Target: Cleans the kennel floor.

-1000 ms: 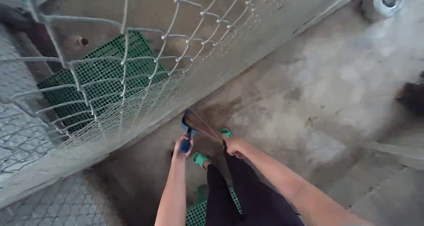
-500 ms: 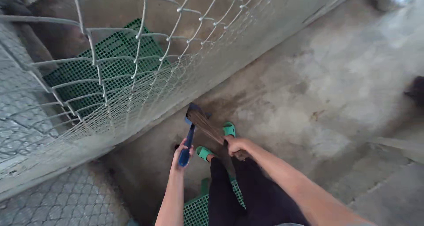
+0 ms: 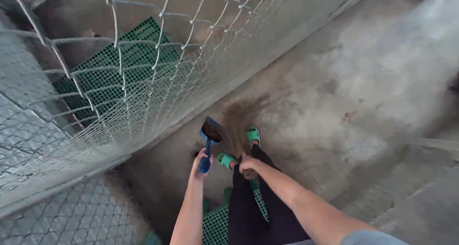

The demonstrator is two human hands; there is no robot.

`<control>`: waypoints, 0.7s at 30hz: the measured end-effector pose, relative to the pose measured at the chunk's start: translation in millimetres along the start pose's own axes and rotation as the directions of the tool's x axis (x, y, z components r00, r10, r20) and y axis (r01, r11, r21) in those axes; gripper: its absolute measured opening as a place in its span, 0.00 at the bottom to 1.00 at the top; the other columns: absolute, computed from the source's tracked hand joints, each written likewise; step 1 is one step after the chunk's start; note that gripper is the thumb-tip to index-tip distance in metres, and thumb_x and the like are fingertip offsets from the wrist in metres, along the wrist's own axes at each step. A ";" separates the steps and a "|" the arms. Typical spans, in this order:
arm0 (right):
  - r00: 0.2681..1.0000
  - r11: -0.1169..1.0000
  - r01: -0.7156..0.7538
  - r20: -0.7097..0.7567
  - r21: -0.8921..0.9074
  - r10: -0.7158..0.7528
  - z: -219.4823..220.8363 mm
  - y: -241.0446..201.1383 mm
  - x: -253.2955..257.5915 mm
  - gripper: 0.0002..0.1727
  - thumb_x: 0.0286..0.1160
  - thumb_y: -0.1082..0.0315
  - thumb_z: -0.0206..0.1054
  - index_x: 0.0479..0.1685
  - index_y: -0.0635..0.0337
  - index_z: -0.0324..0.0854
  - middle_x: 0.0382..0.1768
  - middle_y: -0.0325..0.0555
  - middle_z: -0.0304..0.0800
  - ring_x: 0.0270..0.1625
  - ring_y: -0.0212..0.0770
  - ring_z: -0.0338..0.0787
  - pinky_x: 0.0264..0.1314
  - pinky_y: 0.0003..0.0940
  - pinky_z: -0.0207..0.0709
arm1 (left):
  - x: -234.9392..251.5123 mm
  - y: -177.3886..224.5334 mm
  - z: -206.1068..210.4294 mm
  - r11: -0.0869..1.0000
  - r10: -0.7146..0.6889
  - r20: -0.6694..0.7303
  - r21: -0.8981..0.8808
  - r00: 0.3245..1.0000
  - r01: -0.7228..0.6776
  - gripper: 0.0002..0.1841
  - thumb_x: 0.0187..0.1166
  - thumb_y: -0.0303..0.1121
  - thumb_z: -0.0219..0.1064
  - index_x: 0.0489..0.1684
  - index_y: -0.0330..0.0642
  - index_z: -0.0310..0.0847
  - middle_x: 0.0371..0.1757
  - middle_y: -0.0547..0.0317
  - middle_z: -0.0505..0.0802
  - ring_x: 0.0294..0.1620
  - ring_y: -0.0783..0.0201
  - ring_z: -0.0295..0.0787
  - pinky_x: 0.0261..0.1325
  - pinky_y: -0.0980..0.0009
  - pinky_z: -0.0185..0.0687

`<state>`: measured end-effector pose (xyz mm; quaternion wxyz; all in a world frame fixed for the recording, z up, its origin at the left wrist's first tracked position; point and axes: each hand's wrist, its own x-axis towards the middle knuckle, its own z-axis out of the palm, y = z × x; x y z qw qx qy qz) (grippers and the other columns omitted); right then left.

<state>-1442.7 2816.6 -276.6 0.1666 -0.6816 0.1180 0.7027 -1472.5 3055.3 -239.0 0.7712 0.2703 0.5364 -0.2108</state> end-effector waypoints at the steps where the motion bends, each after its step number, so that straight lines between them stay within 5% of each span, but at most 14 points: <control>1: 0.998 0.998 0.026 0.057 -0.063 -0.023 16.9 -6.2 0.1 0.65 0.59 0.67 0.82 0.96 0.60 0.35 0.76 0.72 0.75 0.76 0.66 0.80 0.76 0.64 0.74 | 1.7 1.6 2.3 1.000 -0.010 -0.017 0.006 1.000 0.010 0.22 0.82 0.22 0.45 0.74 0.43 0.62 0.40 0.54 0.83 0.24 0.68 0.84 0.24 0.77 0.83; 4: 0.995 0.985 0.068 0.085 -0.157 -0.055 17.4 -8.2 -27.4 0.63 0.60 0.68 0.81 0.96 0.56 0.37 0.73 0.71 0.78 0.74 0.67 0.82 0.73 0.66 0.75 | 2.6 2.8 -6.5 0.999 -0.014 -0.006 0.048 1.000 0.014 0.24 0.80 0.22 0.45 0.77 0.43 0.60 0.39 0.54 0.83 0.23 0.68 0.83 0.24 0.76 0.83; 8: 0.988 0.984 0.144 -0.035 -0.106 -0.149 -71.1 35.4 -79.4 0.62 0.55 0.73 0.83 0.96 0.53 0.47 0.76 0.72 0.75 0.76 0.71 0.78 0.75 0.71 0.70 | -1.9 1.0 -25.6 0.999 -0.012 0.036 0.040 0.999 0.010 0.25 0.78 0.21 0.45 0.76 0.43 0.61 0.40 0.54 0.84 0.24 0.68 0.85 0.24 0.77 0.83; 12: 0.974 0.996 0.084 -0.214 0.016 -0.078 -130.1 40.6 -69.6 0.63 0.57 0.75 0.83 0.97 0.54 0.42 0.78 0.72 0.72 0.78 0.69 0.76 0.77 0.66 0.70 | -4.8 1.1 -25.9 0.999 -0.006 0.035 0.044 0.999 0.004 0.25 0.79 0.20 0.44 0.77 0.43 0.60 0.41 0.54 0.84 0.25 0.69 0.85 0.25 0.77 0.84; 15: 0.959 0.999 -0.005 -0.283 0.050 0.019 -113.9 15.9 -8.6 0.62 0.59 0.67 0.82 0.96 0.57 0.40 0.75 0.70 0.76 0.74 0.63 0.82 0.74 0.61 0.76 | -3.3 -0.6 -20.4 0.999 0.011 0.042 0.039 0.999 -0.012 0.24 0.79 0.20 0.45 0.76 0.42 0.61 0.42 0.54 0.84 0.26 0.68 0.86 0.26 0.77 0.84; 21: 1.000 0.963 0.007 0.020 -0.268 -0.001 3.7 -27.9 1.9 0.62 0.63 0.67 0.79 0.96 0.58 0.35 0.75 0.71 0.76 0.75 0.65 0.81 0.75 0.63 0.75 | -1.8 -1.0 -21.4 1.000 -0.013 0.017 -0.010 1.000 0.013 0.23 0.80 0.21 0.44 0.74 0.44 0.63 0.39 0.53 0.84 0.23 0.67 0.85 0.23 0.76 0.83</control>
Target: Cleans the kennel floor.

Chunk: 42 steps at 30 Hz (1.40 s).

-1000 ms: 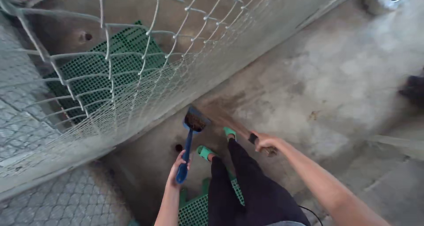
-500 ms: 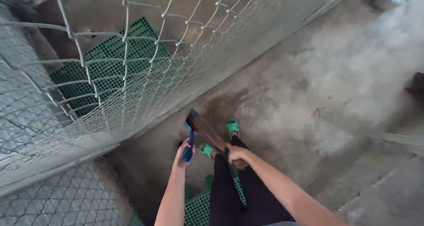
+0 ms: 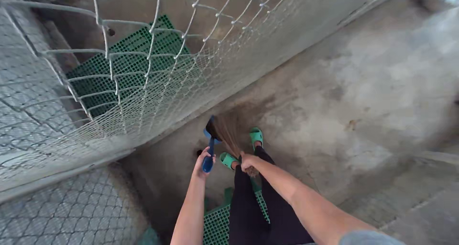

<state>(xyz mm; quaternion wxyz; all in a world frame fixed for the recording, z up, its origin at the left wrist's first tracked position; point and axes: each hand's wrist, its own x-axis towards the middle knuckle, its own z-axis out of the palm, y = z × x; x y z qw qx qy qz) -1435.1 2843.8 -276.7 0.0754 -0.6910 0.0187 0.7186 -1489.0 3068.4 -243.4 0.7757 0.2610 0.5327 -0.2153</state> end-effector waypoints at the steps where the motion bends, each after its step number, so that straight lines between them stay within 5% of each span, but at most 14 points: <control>1: 1.000 1.000 0.013 0.026 -0.017 -0.013 6.4 0.5 -5.8 0.62 0.64 0.68 0.79 0.97 0.56 0.34 0.75 0.71 0.77 0.75 0.65 0.82 0.74 0.62 0.75 | -0.7 -0.6 -3.4 1.000 0.002 0.010 -0.022 1.000 -0.002 0.22 0.80 0.21 0.44 0.73 0.44 0.63 0.39 0.53 0.85 0.22 0.67 0.85 0.22 0.77 0.83; 4: 0.997 0.998 0.066 -0.027 0.016 -0.065 -17.0 25.9 -39.1 0.61 0.62 0.70 0.80 0.97 0.50 0.39 0.73 0.71 0.79 0.71 0.68 0.83 0.71 0.67 0.76 | -5.5 -1.4 -26.5 0.998 0.010 0.064 -0.055 0.998 -0.007 0.22 0.80 0.23 0.42 0.73 0.45 0.63 0.37 0.53 0.86 0.22 0.68 0.86 0.20 0.78 0.83; 7: 0.980 0.981 0.153 -0.147 0.120 -0.135 -68.8 79.6 -59.5 0.64 0.53 0.73 0.84 0.97 0.50 0.47 0.79 0.71 0.72 0.78 0.71 0.76 0.76 0.72 0.69 | -14.4 -0.1 -61.3 0.996 0.000 0.111 -0.094 0.994 0.011 0.22 0.79 0.24 0.42 0.72 0.47 0.63 0.36 0.52 0.89 0.22 0.66 0.88 0.20 0.77 0.83; 10: 0.964 0.952 0.110 -0.266 0.287 -0.031 -106.6 99.3 -51.7 0.64 0.57 0.71 0.85 0.97 0.54 0.43 0.81 0.72 0.69 0.81 0.69 0.73 0.79 0.68 0.68 | -23.0 11.7 -74.1 0.998 0.009 0.126 -0.069 0.992 0.000 0.24 0.78 0.24 0.41 0.74 0.47 0.62 0.41 0.52 0.89 0.25 0.66 0.90 0.23 0.77 0.86; 13: 0.919 0.883 0.068 -0.374 0.465 0.126 -113.6 63.2 -11.8 0.60 0.57 0.68 0.84 0.94 0.61 0.46 0.76 0.71 0.74 0.77 0.65 0.78 0.77 0.62 0.73 | -20.7 35.8 -66.0 0.999 0.023 0.101 -0.048 0.995 -0.018 0.21 0.80 0.24 0.40 0.70 0.46 0.64 0.39 0.53 0.89 0.24 0.67 0.89 0.22 0.78 0.85; 16: 0.944 0.903 0.025 -0.307 0.428 0.119 -88.6 -3.2 22.3 0.64 0.57 0.67 0.83 0.95 0.62 0.39 0.76 0.70 0.75 0.76 0.62 0.81 0.77 0.58 0.75 | -5.6 59.2 -52.1 0.998 0.038 0.041 -0.060 0.998 -0.035 0.17 0.84 0.27 0.40 0.65 0.46 0.67 0.34 0.55 0.88 0.22 0.68 0.88 0.21 0.78 0.84; 19: 0.990 0.988 -0.024 -0.133 0.155 0.045 -32.6 -64.2 23.6 0.66 0.61 0.67 0.78 0.95 0.63 0.25 0.75 0.69 0.76 0.75 0.60 0.82 0.75 0.57 0.76 | 2.3 68.2 -33.0 0.999 0.013 -0.013 -0.046 1.000 -0.014 0.17 0.86 0.28 0.42 0.68 0.44 0.66 0.34 0.55 0.87 0.22 0.68 0.87 0.22 0.77 0.85; 21: 0.998 0.999 0.011 -0.060 0.041 -0.009 0.0 -78.9 21.4 0.65 0.63 0.69 0.77 0.96 0.61 0.25 0.73 0.68 0.79 0.75 0.61 0.83 0.74 0.58 0.77 | 6.0 69.6 -26.7 1.000 -0.003 -0.026 -0.023 1.000 0.002 0.17 0.86 0.28 0.44 0.69 0.44 0.66 0.36 0.54 0.86 0.22 0.68 0.86 0.22 0.77 0.85; 27: 0.994 0.995 0.084 -0.081 0.046 -0.080 -15.2 -19.4 -31.1 0.62 0.61 0.68 0.80 0.97 0.51 0.38 0.72 0.72 0.80 0.72 0.69 0.83 0.72 0.68 0.75 | 6.8 70.9 -35.3 1.000 -0.008 0.016 0.014 1.000 0.007 0.19 0.85 0.27 0.42 0.72 0.45 0.65 0.34 0.55 0.86 0.20 0.70 0.85 0.20 0.79 0.82; 32: 0.974 0.972 -0.037 -0.208 0.232 0.087 -35.6 -16.9 -41.4 0.66 0.62 0.67 0.80 0.98 0.54 0.28 0.75 0.70 0.76 0.76 0.64 0.80 0.76 0.61 0.75 | 1.6 70.3 -40.7 0.999 -0.026 0.014 0.044 1.000 0.026 0.18 0.87 0.29 0.43 0.72 0.45 0.66 0.32 0.56 0.85 0.20 0.70 0.85 0.20 0.79 0.82; 38: 0.999 0.994 0.041 -0.030 0.100 -0.038 30.6 -63.1 5.7 0.64 0.60 0.68 0.80 0.96 0.59 0.33 0.75 0.70 0.77 0.75 0.64 0.82 0.74 0.62 0.75 | -3.5 61.7 -67.8 0.997 0.027 0.078 0.074 0.997 -0.032 0.19 0.82 0.24 0.41 0.69 0.44 0.66 0.37 0.56 0.86 0.23 0.69 0.85 0.22 0.78 0.83; 42: 0.995 0.962 0.096 -0.051 0.256 -0.086 56.5 -14.0 -27.1 0.67 0.56 0.68 0.83 0.98 0.47 0.37 0.75 0.71 0.77 0.75 0.69 0.81 0.74 0.69 0.73 | -17.1 46.5 -86.5 0.978 -0.017 0.098 0.207 0.995 -0.003 0.21 0.79 0.22 0.44 0.70 0.45 0.64 0.36 0.56 0.86 0.22 0.69 0.85 0.21 0.78 0.82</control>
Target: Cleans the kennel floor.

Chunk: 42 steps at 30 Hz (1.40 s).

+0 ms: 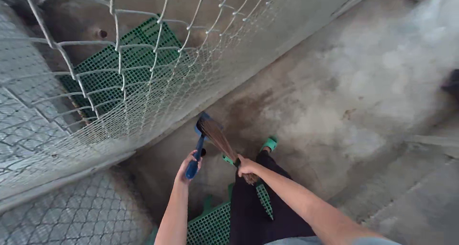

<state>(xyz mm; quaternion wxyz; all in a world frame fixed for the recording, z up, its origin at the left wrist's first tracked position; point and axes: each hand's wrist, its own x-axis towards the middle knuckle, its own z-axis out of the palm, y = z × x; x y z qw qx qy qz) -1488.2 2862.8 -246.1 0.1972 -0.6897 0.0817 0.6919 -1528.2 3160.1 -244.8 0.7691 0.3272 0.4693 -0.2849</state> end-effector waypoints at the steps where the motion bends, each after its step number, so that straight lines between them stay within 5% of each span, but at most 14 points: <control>1: 1.000 0.998 -0.007 -0.029 0.068 0.009 -2.7 23.4 -14.1 0.67 0.54 0.70 0.84 0.98 0.45 0.39 0.73 0.70 0.79 0.73 0.69 0.82 0.73 0.69 0.74 | -5.4 -6.8 -2.2 0.999 -0.005 0.014 0.047 1.000 0.005 0.23 0.77 0.21 0.45 0.71 0.44 0.62 0.35 0.56 0.86 0.22 0.69 0.85 0.21 0.78 0.82; 7: 0.933 0.894 -0.212 -0.192 0.394 0.306 -30.3 140.7 -61.3 0.72 0.49 0.75 0.85 0.98 0.49 0.32 0.76 0.74 0.75 0.76 0.69 0.79 0.74 0.66 0.74 | -30.5 -25.7 8.9 0.980 -0.036 0.005 0.194 0.999 0.034 0.27 0.67 0.20 0.49 0.71 0.42 0.61 0.34 0.58 0.84 0.20 0.71 0.83 0.20 0.79 0.79; 9: 0.899 0.789 -0.210 -0.203 0.577 0.388 -42.1 142.6 -42.6 0.67 0.54 0.75 0.83 0.96 0.58 0.35 0.81 0.73 0.68 0.81 0.66 0.74 0.79 0.63 0.71 | -25.5 -29.6 21.6 0.978 -0.046 -0.018 0.203 0.999 0.049 0.27 0.70 0.19 0.48 0.72 0.41 0.61 0.32 0.58 0.83 0.20 0.71 0.82 0.21 0.78 0.79; 12: 0.917 0.706 -0.146 -0.174 0.693 0.360 -34.6 104.8 -3.0 0.52 0.59 0.73 0.81 0.88 0.71 0.54 0.74 0.71 0.76 0.74 0.62 0.80 0.74 0.60 0.76 | -6.8 -36.0 41.5 0.985 -0.046 -0.047 0.163 0.998 0.053 0.25 0.74 0.17 0.46 0.72 0.39 0.62 0.31 0.57 0.83 0.20 0.69 0.82 0.21 0.78 0.80; 18: 0.998 0.920 -0.062 0.040 0.386 0.050 34.5 -2.7 10.7 0.59 0.55 0.69 0.84 0.90 0.68 0.50 0.75 0.72 0.75 0.76 0.65 0.79 0.77 0.63 0.72 | 7.6 -25.3 48.5 0.986 -0.071 -0.047 0.147 0.996 0.077 0.22 0.75 0.18 0.45 0.69 0.41 0.64 0.31 0.57 0.84 0.19 0.70 0.83 0.20 0.78 0.81; 24: 0.998 0.960 -0.054 -0.009 0.276 0.058 -14.3 51.8 -50.7 0.63 0.53 0.73 0.83 0.96 0.53 0.44 0.76 0.71 0.75 0.76 0.68 0.79 0.74 0.67 0.73 | 5.3 -29.7 36.4 0.988 -0.074 -0.018 0.135 0.997 0.076 0.25 0.73 0.18 0.46 0.72 0.41 0.62 0.30 0.57 0.85 0.19 0.69 0.84 0.20 0.78 0.81; 28: 0.963 0.933 -0.148 -0.167 0.329 0.211 -56.8 90.4 -40.0 0.68 0.51 0.72 0.84 0.96 0.54 0.36 0.74 0.72 0.77 0.74 0.67 0.81 0.73 0.66 0.75 | 5.1 -29.3 35.6 0.978 -0.069 -0.016 0.198 0.998 0.070 0.26 0.73 0.19 0.48 0.75 0.40 0.61 0.34 0.56 0.84 0.21 0.68 0.83 0.23 0.76 0.81; 31: 0.948 0.913 -0.178 -0.183 0.367 0.259 -61.0 66.7 -0.1 0.68 0.51 0.71 0.85 0.95 0.61 0.36 0.79 0.72 0.71 0.78 0.65 0.78 0.77 0.61 0.74 | 7.9 -29.2 35.4 0.982 -0.074 -0.016 0.173 0.997 0.076 0.26 0.73 0.19 0.48 0.74 0.41 0.61 0.34 0.55 0.84 0.21 0.68 0.83 0.22 0.76 0.81; 34: 0.987 0.975 -0.147 -0.035 0.166 0.154 -22.5 23.5 25.6 0.64 0.56 0.65 0.85 0.93 0.68 0.40 0.79 0.73 0.71 0.80 0.65 0.76 0.80 0.60 0.72 | 6.0 -32.6 37.6 0.989 -0.060 -0.039 0.134 0.997 0.065 0.26 0.73 0.19 0.48 0.74 0.41 0.62 0.34 0.56 0.84 0.21 0.69 0.83 0.22 0.77 0.81; 38: 0.990 0.997 -0.072 0.123 -0.002 0.072 18.9 -6.0 2.8 0.63 0.60 0.67 0.82 0.95 0.65 0.37 0.77 0.72 0.74 0.77 0.64 0.79 0.77 0.62 0.72 | 1.8 -36.1 22.4 0.997 -0.044 -0.013 0.068 0.999 0.045 0.26 0.72 0.20 0.47 0.72 0.43 0.62 0.34 0.57 0.86 0.21 0.69 0.85 0.21 0.78 0.82; 40: 0.992 0.998 -0.061 0.106 -0.023 0.063 3.2 5.6 -18.4 0.63 0.60 0.67 0.81 0.96 0.60 0.36 0.76 0.71 0.75 0.76 0.66 0.80 0.76 0.65 0.73 | -3.4 -37.1 5.7 0.998 -0.048 0.024 0.048 0.999 0.047 0.26 0.70 0.21 0.47 0.71 0.45 0.62 0.33 0.57 0.86 0.21 0.69 0.85 0.20 0.78 0.81; 42: 0.999 1.000 -0.015 0.043 -0.022 0.016 -37.8 33.8 -40.4 0.60 0.58 0.68 0.83 0.95 0.57 0.45 0.76 0.72 0.76 0.76 0.70 0.78 0.76 0.70 0.71 | -10.3 -41.0 -7.9 0.999 -0.054 0.043 0.007 0.998 0.054 0.27 0.70 0.21 0.47 0.72 0.46 0.61 0.33 0.57 0.87 0.21 0.69 0.86 0.20 0.79 0.82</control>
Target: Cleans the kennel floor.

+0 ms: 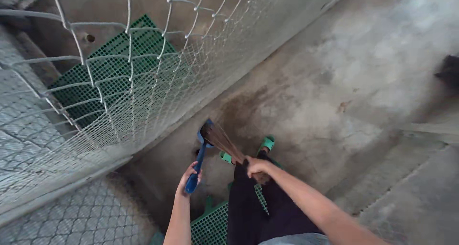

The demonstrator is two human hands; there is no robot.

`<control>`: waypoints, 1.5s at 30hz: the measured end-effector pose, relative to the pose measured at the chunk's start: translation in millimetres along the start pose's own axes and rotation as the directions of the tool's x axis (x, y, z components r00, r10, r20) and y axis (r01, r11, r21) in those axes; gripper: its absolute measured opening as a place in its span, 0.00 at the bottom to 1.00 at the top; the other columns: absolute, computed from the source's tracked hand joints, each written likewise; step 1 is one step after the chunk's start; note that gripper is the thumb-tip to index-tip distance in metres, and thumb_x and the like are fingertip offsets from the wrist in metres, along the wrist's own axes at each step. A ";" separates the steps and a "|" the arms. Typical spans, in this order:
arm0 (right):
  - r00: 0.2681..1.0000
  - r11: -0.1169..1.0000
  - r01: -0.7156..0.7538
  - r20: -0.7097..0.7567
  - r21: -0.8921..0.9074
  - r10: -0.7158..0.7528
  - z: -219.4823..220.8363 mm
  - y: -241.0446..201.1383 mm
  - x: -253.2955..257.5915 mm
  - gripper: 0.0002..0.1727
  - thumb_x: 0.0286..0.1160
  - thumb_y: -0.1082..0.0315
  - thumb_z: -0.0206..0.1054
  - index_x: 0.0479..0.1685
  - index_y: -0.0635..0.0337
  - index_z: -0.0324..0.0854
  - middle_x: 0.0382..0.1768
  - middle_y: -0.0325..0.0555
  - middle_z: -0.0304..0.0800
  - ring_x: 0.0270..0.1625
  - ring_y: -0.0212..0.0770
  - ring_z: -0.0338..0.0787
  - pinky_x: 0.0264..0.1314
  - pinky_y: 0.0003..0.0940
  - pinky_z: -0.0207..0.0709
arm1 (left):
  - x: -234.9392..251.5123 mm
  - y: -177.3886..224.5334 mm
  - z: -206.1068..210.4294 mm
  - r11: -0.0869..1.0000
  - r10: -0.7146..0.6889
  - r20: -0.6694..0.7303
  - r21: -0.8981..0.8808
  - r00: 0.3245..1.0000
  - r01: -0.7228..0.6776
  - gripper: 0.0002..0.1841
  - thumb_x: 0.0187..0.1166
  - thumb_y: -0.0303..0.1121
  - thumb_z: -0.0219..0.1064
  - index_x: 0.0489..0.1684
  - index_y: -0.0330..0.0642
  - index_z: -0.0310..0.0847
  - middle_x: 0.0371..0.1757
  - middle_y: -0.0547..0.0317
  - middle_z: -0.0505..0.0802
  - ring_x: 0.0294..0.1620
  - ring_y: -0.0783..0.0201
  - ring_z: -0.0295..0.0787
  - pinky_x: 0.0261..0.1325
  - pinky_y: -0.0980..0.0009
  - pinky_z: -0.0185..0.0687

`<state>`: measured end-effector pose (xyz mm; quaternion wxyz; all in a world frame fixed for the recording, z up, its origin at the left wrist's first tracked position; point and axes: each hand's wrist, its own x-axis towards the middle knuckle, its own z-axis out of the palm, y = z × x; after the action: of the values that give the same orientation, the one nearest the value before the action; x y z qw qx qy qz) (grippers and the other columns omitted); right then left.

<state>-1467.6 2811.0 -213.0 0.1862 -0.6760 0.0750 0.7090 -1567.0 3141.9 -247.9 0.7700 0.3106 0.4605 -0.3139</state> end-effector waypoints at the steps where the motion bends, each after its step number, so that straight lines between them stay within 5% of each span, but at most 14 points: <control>1: 0.999 0.999 0.032 -0.026 0.004 -0.032 -25.3 16.8 -11.0 0.59 0.58 0.69 0.83 0.94 0.57 0.49 0.76 0.72 0.75 0.77 0.71 0.77 0.77 0.71 0.69 | -3.5 -3.0 -3.0 1.000 0.002 0.000 -0.031 1.000 -0.002 0.26 0.70 0.21 0.47 0.71 0.47 0.61 0.33 0.57 0.88 0.21 0.69 0.87 0.20 0.79 0.82; 5: 0.986 0.998 0.008 -0.170 0.056 0.001 -105.4 55.6 -17.1 0.59 0.58 0.73 0.83 0.94 0.56 0.49 0.77 0.72 0.73 0.77 0.70 0.77 0.76 0.68 0.70 | -4.5 -13.4 8.5 0.981 0.041 -0.062 -0.188 0.997 -0.052 0.22 0.74 0.21 0.42 0.66 0.47 0.65 0.33 0.55 0.88 0.21 0.68 0.88 0.20 0.78 0.84; 8: 0.940 0.974 -0.073 -0.310 0.215 0.139 -111.7 32.4 24.8 0.61 0.57 0.70 0.82 0.95 0.59 0.42 0.75 0.70 0.76 0.75 0.65 0.80 0.75 0.63 0.74 | 6.9 -3.8 23.1 0.972 0.047 -0.110 -0.224 0.993 -0.071 0.20 0.77 0.22 0.41 0.66 0.44 0.65 0.34 0.54 0.87 0.21 0.68 0.87 0.20 0.78 0.83; 13: 0.984 0.992 -0.104 -0.139 0.066 0.112 -33.1 -37.7 74.8 0.60 0.61 0.66 0.81 0.93 0.67 0.42 0.76 0.71 0.75 0.77 0.63 0.80 0.77 0.59 0.74 | 13.5 4.6 38.6 0.985 0.028 -0.135 -0.167 0.990 -0.050 0.20 0.79 0.22 0.42 0.69 0.43 0.64 0.36 0.54 0.86 0.21 0.68 0.86 0.22 0.77 0.84; 17: 0.997 0.988 -0.045 0.050 -0.149 0.053 14.8 -48.6 64.9 0.57 0.64 0.68 0.78 0.94 0.62 0.43 0.70 0.67 0.81 0.69 0.60 0.86 0.71 0.59 0.78 | 11.4 3.3 31.7 0.982 0.008 -0.126 -0.188 0.992 -0.032 0.20 0.79 0.22 0.42 0.69 0.45 0.64 0.34 0.54 0.86 0.20 0.67 0.86 0.21 0.77 0.83; 22: 0.996 0.996 0.028 -0.087 -0.088 -0.036 -61.5 -12.3 0.8 0.57 0.58 0.68 0.83 0.93 0.58 0.53 0.74 0.71 0.78 0.75 0.70 0.79 0.74 0.71 0.71 | 4.0 -2.6 22.4 0.991 0.015 -0.113 -0.133 0.993 -0.031 0.22 0.77 0.21 0.42 0.70 0.44 0.63 0.35 0.55 0.87 0.22 0.69 0.86 0.21 0.79 0.83; 28: 0.940 0.988 -0.092 -0.317 0.125 0.128 -129.5 -9.5 34.7 0.57 0.61 0.67 0.81 0.92 0.66 0.47 0.72 0.69 0.78 0.74 0.62 0.81 0.75 0.59 0.74 | 9.1 -5.3 19.3 0.991 0.038 -0.060 -0.124 0.997 -0.045 0.23 0.74 0.21 0.42 0.68 0.44 0.63 0.33 0.56 0.86 0.21 0.69 0.86 0.21 0.79 0.83; 32: 0.975 0.994 -0.107 -0.193 0.021 0.109 -77.1 -37.8 79.8 0.56 0.61 0.66 0.80 0.91 0.68 0.48 0.75 0.69 0.76 0.75 0.62 0.81 0.75 0.60 0.75 | 12.2 0.4 24.1 0.991 0.030 -0.067 -0.127 0.997 -0.039 0.21 0.75 0.21 0.41 0.64 0.45 0.65 0.32 0.56 0.87 0.21 0.68 0.87 0.20 0.79 0.83; 37: 0.998 0.983 -0.038 0.049 -0.180 0.047 -8.8 -39.2 58.0 0.54 0.67 0.66 0.77 0.93 0.63 0.45 0.72 0.69 0.79 0.72 0.62 0.84 0.71 0.61 0.78 | 10.4 -1.8 25.1 0.975 0.011 -0.044 -0.219 0.999 -0.020 0.18 0.75 0.23 0.43 0.61 0.45 0.66 0.33 0.53 0.88 0.21 0.66 0.88 0.20 0.78 0.84; 41: 0.996 0.995 0.086 0.022 -0.044 -0.085 -34.3 17.1 13.6 0.52 0.64 0.66 0.81 0.91 0.60 0.55 0.75 0.70 0.77 0.77 0.68 0.78 0.77 0.69 0.69 | -1.4 -8.3 31.0 0.990 -0.018 -0.047 -0.140 0.999 0.011 0.18 0.74 0.23 0.44 0.60 0.48 0.66 0.34 0.55 0.88 0.22 0.67 0.88 0.19 0.78 0.83; 43: 0.991 0.980 0.133 -0.029 0.145 -0.130 -59.9 73.5 -22.5 0.47 0.70 0.63 0.78 0.91 0.58 0.58 0.81 0.70 0.71 0.83 0.68 0.71 0.84 0.69 0.62 | -10.9 -18.5 50.8 0.999 0.010 -0.065 -0.042 0.998 -0.013 0.19 0.72 0.22 0.45 0.60 0.48 0.65 0.35 0.57 0.88 0.22 0.68 0.88 0.20 0.78 0.83; 45: 0.994 0.913 0.105 -0.075 0.394 -0.081 -81.5 140.6 -59.4 0.40 0.78 0.65 0.72 0.91 0.57 0.59 0.80 0.67 0.73 0.79 0.61 0.77 0.81 0.61 0.69 | -22.8 -28.3 85.2 0.998 0.047 -0.087 0.042 0.995 -0.043 0.22 0.69 0.20 0.47 0.63 0.46 0.64 0.34 0.57 0.87 0.22 0.69 0.87 0.21 0.78 0.83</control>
<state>-1442.1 2642.9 -180.8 0.3508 -0.6469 0.1905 0.6497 -1553.6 3063.8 -199.9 0.7495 0.3498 0.4805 -0.2916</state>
